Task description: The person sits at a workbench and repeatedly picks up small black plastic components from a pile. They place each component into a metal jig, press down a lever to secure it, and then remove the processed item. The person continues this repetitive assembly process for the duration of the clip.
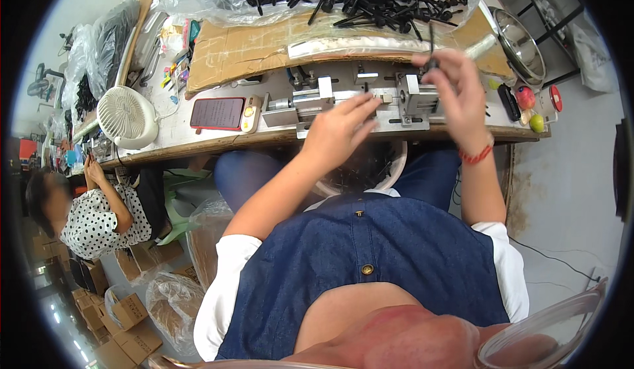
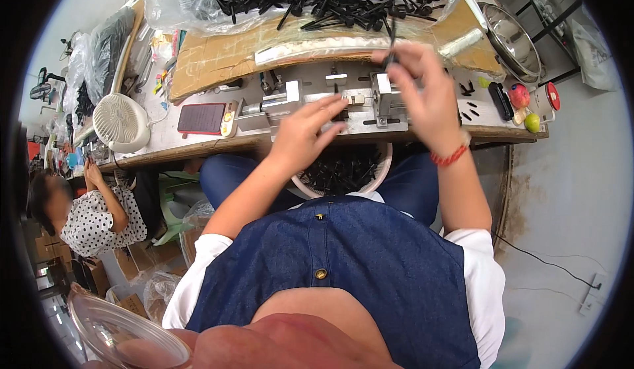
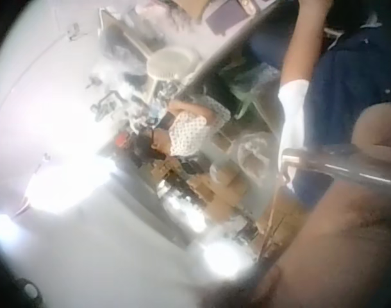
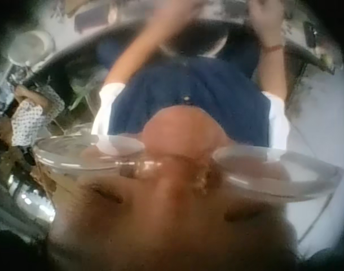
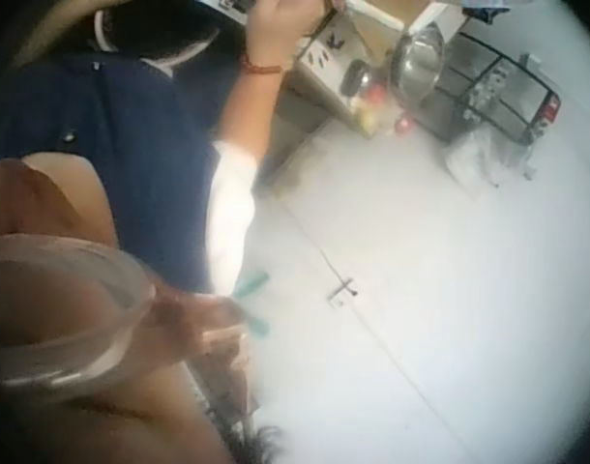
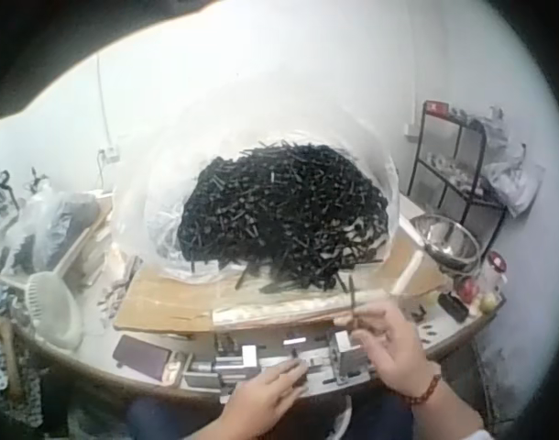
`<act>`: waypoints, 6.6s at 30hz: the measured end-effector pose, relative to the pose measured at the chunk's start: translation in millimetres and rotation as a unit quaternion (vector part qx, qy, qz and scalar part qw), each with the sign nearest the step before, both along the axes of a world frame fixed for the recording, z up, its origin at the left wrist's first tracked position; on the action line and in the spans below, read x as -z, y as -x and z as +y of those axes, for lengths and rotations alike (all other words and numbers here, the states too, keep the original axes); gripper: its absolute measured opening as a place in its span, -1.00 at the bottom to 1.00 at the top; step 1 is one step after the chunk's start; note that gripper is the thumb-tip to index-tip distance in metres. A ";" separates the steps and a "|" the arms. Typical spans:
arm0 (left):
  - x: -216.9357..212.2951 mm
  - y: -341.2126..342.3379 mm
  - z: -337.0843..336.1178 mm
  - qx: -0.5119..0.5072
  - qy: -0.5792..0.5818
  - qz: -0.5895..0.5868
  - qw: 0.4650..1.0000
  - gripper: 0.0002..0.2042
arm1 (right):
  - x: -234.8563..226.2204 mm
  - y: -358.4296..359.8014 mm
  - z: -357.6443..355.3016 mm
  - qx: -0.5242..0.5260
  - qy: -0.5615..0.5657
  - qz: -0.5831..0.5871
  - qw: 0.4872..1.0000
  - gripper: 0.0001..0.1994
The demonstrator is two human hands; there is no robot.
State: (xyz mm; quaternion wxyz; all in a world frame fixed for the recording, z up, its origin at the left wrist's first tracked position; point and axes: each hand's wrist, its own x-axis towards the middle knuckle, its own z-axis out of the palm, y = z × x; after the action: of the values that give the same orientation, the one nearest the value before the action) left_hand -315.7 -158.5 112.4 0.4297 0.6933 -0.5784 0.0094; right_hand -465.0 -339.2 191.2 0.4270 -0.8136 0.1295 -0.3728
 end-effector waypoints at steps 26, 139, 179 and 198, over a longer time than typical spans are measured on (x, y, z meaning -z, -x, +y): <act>-71.2 -134.2 -84.0 -0.100 0.033 -0.027 0.994 -0.73 | 18.9 -53.3 -65.4 0.144 0.367 0.066 0.917 -0.83; -17.8 1.1 10.2 0.013 0.045 0.084 0.995 -0.78 | 19.1 -66.1 -98.7 0.097 0.362 0.057 0.925 -0.80; -83.6 -102.5 -127.5 -0.187 -0.172 -0.172 0.952 -0.65 | 64.5 -16.4 25.3 -0.055 0.323 0.080 0.941 -0.72; 9.9 8.8 12.8 0.006 -0.005 0.069 0.998 -0.77 | 12.9 -86.6 -102.3 0.094 0.033 0.116 0.988 -0.67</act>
State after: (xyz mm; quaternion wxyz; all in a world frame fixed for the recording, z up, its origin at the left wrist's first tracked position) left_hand -324.4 -145.6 102.5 0.4655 0.6909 -0.5515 -0.0437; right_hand -378.4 -441.5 178.3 0.3452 -0.8490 0.2420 -0.3186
